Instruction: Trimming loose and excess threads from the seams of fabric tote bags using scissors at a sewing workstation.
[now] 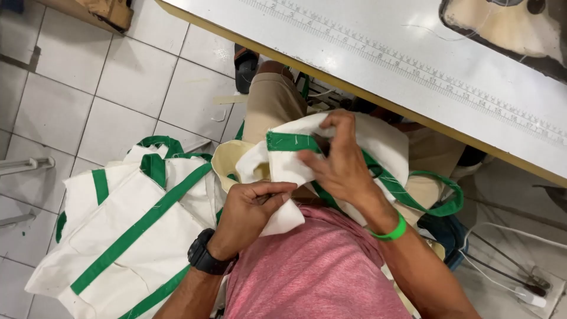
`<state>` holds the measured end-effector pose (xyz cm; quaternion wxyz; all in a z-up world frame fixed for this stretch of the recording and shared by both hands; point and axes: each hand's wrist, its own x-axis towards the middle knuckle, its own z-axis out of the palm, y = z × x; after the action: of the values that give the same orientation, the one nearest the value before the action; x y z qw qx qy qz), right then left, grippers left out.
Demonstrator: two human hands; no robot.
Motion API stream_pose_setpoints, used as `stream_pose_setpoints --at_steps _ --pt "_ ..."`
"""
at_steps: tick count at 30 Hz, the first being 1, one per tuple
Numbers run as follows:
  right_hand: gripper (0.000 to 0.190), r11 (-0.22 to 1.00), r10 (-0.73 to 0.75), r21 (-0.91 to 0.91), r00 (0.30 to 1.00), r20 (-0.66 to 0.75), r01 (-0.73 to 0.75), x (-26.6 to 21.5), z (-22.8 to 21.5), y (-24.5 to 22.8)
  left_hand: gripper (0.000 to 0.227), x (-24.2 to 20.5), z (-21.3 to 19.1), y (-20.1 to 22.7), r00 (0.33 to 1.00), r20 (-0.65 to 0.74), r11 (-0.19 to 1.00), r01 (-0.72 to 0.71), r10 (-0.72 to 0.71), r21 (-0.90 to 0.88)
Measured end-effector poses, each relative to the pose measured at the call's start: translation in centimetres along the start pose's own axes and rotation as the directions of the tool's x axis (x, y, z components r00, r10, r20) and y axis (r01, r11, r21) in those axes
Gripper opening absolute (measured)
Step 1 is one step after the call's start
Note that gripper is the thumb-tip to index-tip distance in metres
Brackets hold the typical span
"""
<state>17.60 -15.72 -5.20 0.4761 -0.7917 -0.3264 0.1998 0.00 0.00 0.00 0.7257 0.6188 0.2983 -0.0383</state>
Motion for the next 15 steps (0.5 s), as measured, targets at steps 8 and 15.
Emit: stream_pose_setpoints --at_steps 8,15 --pt "0.032 0.943 -0.17 0.309 0.976 0.138 0.121 -4.1 0.3 5.0 0.028 1.5 -0.8 -1.0 0.996 -0.088 1.0 -0.007 0.009 0.018" --pt "0.015 0.97 -0.121 0.216 0.992 0.033 0.111 -4.7 -0.3 2.1 0.032 1.6 -1.4 0.4 0.995 -0.084 0.998 -0.045 0.05 0.054"
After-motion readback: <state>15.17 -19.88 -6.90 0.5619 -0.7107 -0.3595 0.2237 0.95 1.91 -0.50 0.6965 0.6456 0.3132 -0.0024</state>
